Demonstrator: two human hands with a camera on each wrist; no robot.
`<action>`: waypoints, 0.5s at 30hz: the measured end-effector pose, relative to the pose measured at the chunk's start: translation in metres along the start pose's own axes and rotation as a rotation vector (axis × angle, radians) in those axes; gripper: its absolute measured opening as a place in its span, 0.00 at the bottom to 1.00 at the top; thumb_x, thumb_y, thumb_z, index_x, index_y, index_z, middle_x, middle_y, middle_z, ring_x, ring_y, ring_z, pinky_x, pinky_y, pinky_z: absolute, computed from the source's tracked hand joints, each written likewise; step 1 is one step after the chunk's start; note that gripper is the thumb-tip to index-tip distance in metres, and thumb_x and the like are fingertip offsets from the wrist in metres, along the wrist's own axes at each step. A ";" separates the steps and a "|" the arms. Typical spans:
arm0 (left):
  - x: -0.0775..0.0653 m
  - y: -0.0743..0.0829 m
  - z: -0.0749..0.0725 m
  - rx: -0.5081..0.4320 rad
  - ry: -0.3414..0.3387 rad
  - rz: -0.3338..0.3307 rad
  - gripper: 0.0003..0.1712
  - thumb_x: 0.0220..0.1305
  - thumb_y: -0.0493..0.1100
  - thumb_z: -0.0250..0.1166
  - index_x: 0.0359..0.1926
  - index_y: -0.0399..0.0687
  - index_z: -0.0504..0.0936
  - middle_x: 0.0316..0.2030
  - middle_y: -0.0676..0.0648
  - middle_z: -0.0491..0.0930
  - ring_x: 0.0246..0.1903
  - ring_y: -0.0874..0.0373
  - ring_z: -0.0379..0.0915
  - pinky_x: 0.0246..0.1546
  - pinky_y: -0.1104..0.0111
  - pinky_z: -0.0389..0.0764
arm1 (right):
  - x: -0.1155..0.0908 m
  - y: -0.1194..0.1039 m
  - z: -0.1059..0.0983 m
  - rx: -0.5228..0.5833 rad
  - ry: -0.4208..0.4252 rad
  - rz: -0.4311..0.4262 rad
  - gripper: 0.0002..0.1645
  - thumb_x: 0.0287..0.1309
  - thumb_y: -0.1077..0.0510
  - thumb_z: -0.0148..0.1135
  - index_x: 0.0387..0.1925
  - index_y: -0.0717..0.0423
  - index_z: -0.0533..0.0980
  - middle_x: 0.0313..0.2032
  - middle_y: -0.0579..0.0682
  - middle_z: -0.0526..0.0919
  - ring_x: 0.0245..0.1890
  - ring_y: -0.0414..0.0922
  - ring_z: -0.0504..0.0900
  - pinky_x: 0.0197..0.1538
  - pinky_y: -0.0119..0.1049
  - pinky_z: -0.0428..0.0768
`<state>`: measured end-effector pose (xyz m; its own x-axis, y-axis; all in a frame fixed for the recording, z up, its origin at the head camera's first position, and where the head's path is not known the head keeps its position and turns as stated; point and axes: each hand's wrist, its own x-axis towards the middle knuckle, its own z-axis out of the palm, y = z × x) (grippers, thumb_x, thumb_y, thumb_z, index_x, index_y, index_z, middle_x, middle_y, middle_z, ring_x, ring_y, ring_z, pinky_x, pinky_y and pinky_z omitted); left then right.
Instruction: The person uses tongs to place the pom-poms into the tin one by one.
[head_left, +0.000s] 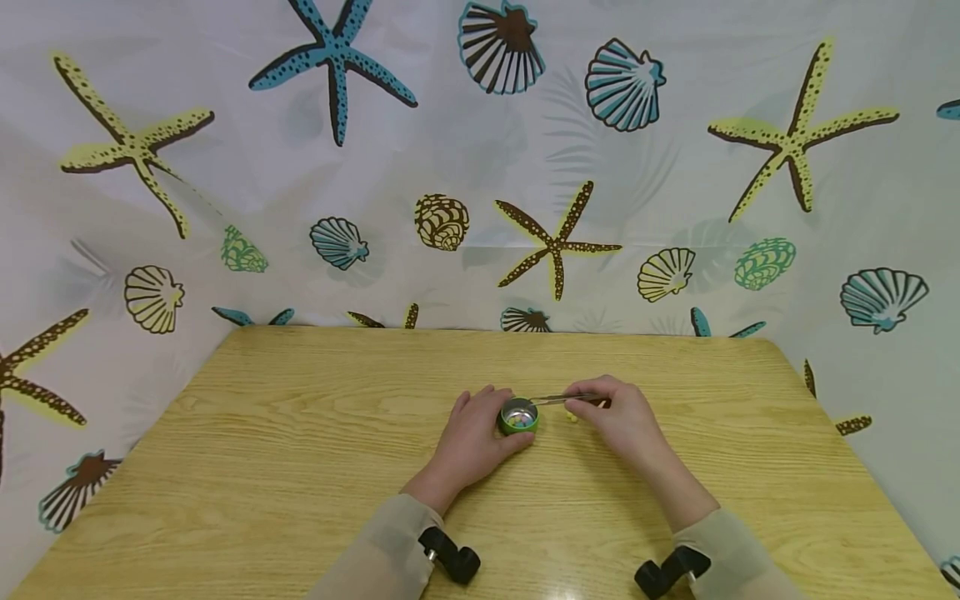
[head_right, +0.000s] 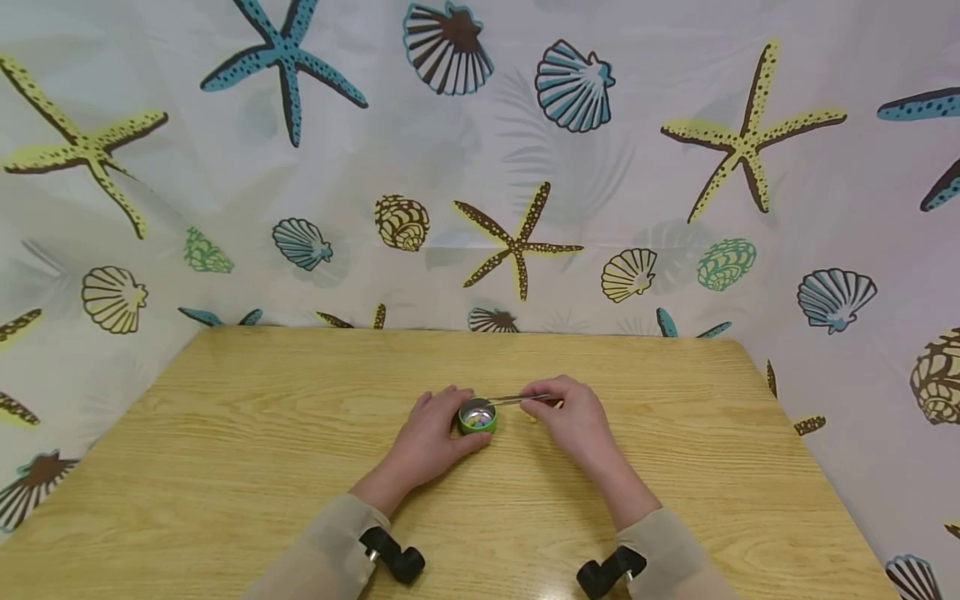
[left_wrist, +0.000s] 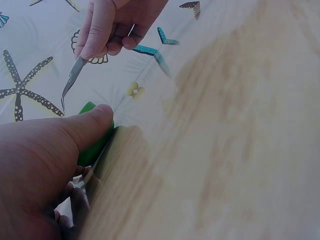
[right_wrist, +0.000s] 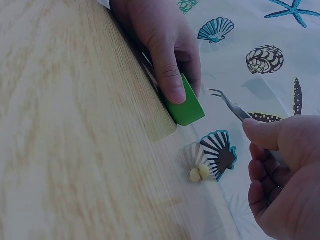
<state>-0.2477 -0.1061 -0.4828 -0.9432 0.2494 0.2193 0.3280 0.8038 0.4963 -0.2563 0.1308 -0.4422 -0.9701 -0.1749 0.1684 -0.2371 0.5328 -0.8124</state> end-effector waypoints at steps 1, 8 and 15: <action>0.000 0.000 0.000 -0.001 0.000 0.000 0.42 0.62 0.63 0.70 0.68 0.44 0.73 0.66 0.44 0.73 0.72 0.46 0.58 0.75 0.49 0.47 | 0.000 0.000 0.000 0.001 0.002 0.000 0.06 0.64 0.53 0.70 0.42 0.43 0.87 0.40 0.42 0.83 0.37 0.46 0.76 0.37 0.40 0.77; -0.001 0.000 -0.001 -0.004 0.001 0.006 0.41 0.62 0.62 0.71 0.68 0.44 0.73 0.66 0.44 0.74 0.72 0.46 0.59 0.75 0.48 0.47 | 0.001 0.003 -0.003 0.017 0.015 0.012 0.07 0.64 0.51 0.69 0.43 0.42 0.87 0.42 0.42 0.83 0.38 0.46 0.76 0.37 0.40 0.77; 0.000 0.000 0.000 -0.005 0.000 0.007 0.41 0.62 0.62 0.71 0.68 0.44 0.74 0.66 0.44 0.74 0.72 0.46 0.59 0.75 0.48 0.48 | 0.001 0.005 -0.010 0.004 0.039 0.036 0.07 0.64 0.49 0.69 0.43 0.40 0.87 0.44 0.42 0.83 0.39 0.46 0.76 0.39 0.41 0.77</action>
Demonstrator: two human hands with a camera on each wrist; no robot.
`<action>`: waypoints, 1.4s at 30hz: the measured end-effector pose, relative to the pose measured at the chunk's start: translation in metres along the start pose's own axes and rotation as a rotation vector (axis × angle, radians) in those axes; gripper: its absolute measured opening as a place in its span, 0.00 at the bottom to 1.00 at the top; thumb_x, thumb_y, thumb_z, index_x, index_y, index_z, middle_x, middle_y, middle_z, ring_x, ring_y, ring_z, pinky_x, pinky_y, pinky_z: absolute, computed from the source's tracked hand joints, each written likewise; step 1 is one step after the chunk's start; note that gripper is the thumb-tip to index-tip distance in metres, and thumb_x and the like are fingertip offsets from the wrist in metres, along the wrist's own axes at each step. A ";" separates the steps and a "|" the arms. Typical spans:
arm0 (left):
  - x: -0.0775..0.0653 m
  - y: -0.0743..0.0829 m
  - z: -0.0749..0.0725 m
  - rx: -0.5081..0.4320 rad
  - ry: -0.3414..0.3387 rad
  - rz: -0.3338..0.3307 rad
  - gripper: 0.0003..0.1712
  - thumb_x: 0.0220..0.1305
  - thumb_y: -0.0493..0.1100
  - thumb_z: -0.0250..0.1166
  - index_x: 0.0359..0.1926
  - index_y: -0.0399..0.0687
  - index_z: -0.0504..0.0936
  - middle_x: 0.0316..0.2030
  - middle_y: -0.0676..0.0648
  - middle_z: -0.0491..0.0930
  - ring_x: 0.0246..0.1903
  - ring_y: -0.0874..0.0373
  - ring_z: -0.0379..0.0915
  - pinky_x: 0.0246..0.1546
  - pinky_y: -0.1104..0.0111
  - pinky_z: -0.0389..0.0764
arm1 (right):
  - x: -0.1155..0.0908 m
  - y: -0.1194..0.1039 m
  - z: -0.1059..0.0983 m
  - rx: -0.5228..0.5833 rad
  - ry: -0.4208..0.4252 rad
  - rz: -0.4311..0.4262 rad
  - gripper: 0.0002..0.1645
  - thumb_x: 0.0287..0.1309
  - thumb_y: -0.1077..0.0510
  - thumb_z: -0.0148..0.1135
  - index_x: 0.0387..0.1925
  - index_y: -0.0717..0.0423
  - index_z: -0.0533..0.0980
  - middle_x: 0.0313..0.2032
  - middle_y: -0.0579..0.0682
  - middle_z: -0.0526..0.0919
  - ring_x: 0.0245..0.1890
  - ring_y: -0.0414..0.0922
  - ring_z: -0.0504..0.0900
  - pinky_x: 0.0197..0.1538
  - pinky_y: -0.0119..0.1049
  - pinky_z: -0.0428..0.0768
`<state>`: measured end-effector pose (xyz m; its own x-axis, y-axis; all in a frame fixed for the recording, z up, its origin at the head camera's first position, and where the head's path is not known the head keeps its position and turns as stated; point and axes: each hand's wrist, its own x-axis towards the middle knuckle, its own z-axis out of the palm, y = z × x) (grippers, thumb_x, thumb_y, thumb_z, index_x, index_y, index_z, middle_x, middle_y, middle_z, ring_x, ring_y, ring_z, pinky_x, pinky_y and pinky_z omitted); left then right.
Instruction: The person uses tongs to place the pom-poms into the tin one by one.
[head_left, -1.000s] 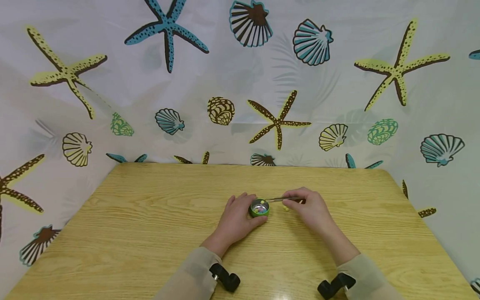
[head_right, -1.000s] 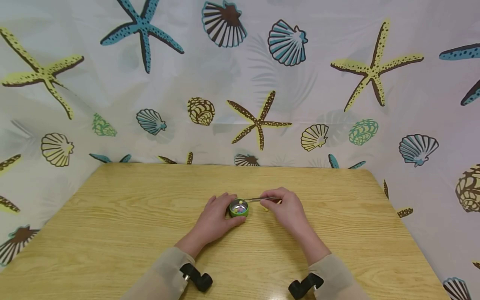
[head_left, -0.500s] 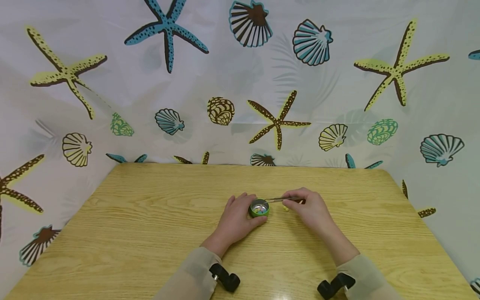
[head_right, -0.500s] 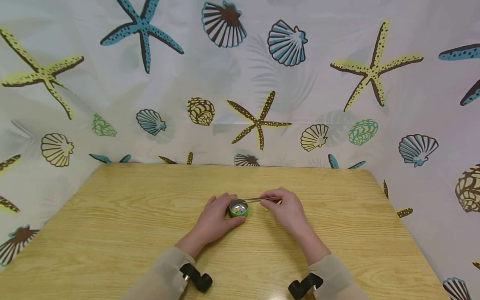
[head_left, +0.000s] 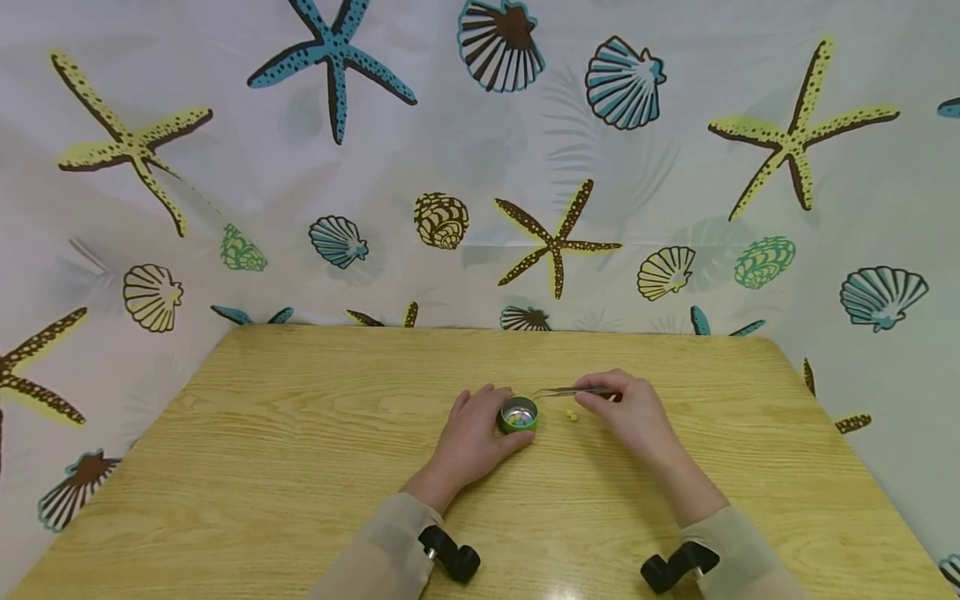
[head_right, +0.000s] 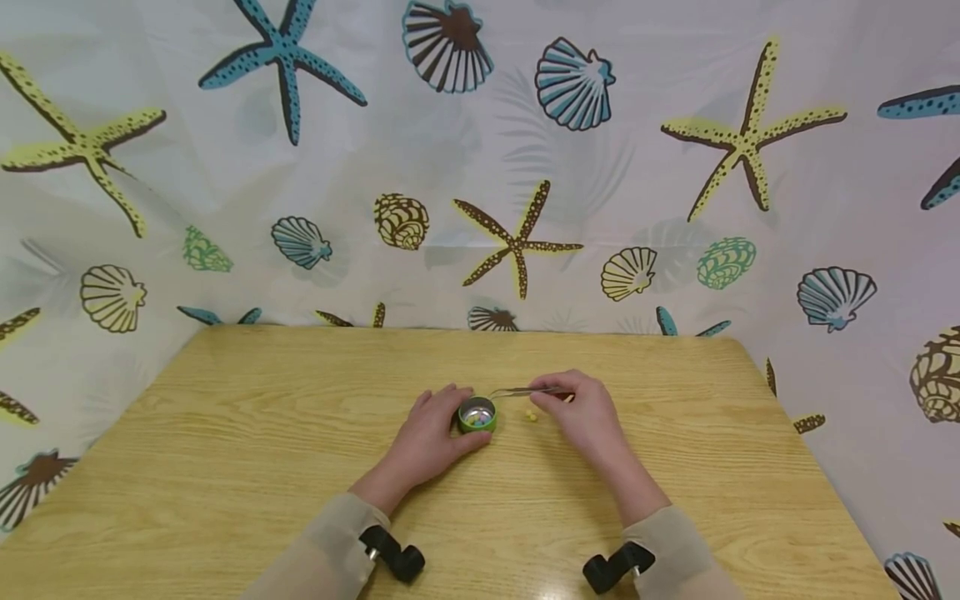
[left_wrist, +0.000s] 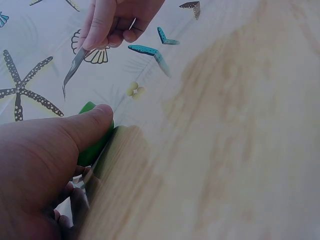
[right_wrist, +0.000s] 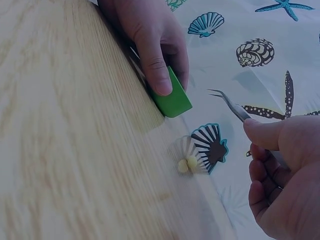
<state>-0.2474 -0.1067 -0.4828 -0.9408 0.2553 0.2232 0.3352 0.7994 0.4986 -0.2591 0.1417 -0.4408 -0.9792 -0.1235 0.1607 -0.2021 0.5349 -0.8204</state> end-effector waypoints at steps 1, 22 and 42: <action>0.000 0.000 0.000 0.002 -0.002 -0.002 0.41 0.62 0.63 0.70 0.68 0.44 0.74 0.66 0.44 0.73 0.72 0.46 0.59 0.75 0.49 0.47 | 0.000 0.001 -0.001 -0.002 0.001 0.004 0.07 0.64 0.49 0.69 0.43 0.40 0.87 0.44 0.42 0.83 0.39 0.46 0.76 0.39 0.41 0.77; 0.001 -0.003 0.003 0.011 0.004 -0.003 0.41 0.61 0.63 0.71 0.68 0.45 0.74 0.66 0.44 0.74 0.72 0.47 0.59 0.75 0.50 0.47 | -0.004 0.026 -0.027 -0.020 0.007 0.054 0.13 0.66 0.47 0.68 0.48 0.45 0.86 0.48 0.46 0.84 0.43 0.47 0.77 0.44 0.41 0.77; 0.001 -0.001 0.001 0.001 -0.006 0.001 0.41 0.62 0.63 0.70 0.68 0.44 0.74 0.66 0.43 0.73 0.72 0.46 0.59 0.75 0.49 0.47 | -0.009 0.049 -0.033 -0.038 -0.030 0.070 0.11 0.64 0.49 0.70 0.45 0.46 0.87 0.45 0.47 0.84 0.40 0.47 0.76 0.41 0.38 0.75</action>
<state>-0.2489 -0.1068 -0.4836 -0.9407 0.2592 0.2188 0.3361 0.7996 0.4977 -0.2608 0.1971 -0.4641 -0.9902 -0.1096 0.0865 -0.1341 0.5744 -0.8075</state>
